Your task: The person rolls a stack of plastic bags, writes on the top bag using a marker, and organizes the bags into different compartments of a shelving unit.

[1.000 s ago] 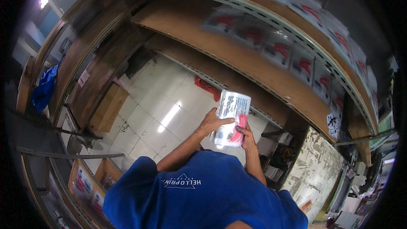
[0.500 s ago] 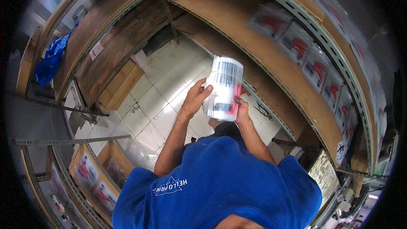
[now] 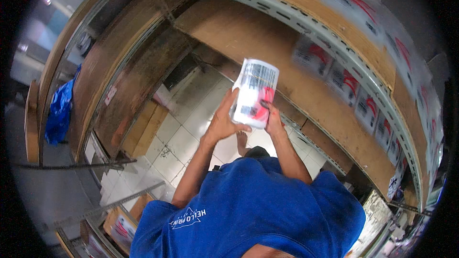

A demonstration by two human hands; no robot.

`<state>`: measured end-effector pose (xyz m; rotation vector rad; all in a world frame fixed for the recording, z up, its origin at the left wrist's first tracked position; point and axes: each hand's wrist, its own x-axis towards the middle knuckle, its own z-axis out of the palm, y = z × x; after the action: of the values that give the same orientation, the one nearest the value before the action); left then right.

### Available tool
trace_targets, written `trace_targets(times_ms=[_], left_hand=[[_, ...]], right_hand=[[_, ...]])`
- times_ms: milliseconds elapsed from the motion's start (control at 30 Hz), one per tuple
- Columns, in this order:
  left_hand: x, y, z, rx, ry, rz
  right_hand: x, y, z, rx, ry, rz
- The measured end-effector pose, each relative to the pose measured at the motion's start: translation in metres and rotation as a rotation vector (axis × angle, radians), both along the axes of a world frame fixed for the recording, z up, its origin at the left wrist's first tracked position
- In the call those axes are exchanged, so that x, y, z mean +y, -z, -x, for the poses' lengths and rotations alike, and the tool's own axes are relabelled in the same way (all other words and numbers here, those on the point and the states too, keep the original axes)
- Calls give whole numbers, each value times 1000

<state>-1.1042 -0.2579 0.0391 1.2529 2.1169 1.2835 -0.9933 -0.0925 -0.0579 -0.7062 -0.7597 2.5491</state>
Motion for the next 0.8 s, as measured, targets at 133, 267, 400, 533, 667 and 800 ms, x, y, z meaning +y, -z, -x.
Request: trace_targets(times_ms=[133,267,400,533,667,800], left_hand=[[69,23,78,-240,102,-86],[127,41,136,-414,113,-129],[166,48,178,-354,162,-28],[177,77,209,-400,231,-38],[183,68,213,-398,295,-52],[179,94,219,-309,370,-88]], right_hand=[[50,-47,64,-49,141,-213],[93,-50,125,-78,173,-160],[149,28,187,-235,254,-430],[133,-19,186,-798,326,-951],[128,-53,157,-1069,22,-935],[120,-19,147,-708,93,-871]])
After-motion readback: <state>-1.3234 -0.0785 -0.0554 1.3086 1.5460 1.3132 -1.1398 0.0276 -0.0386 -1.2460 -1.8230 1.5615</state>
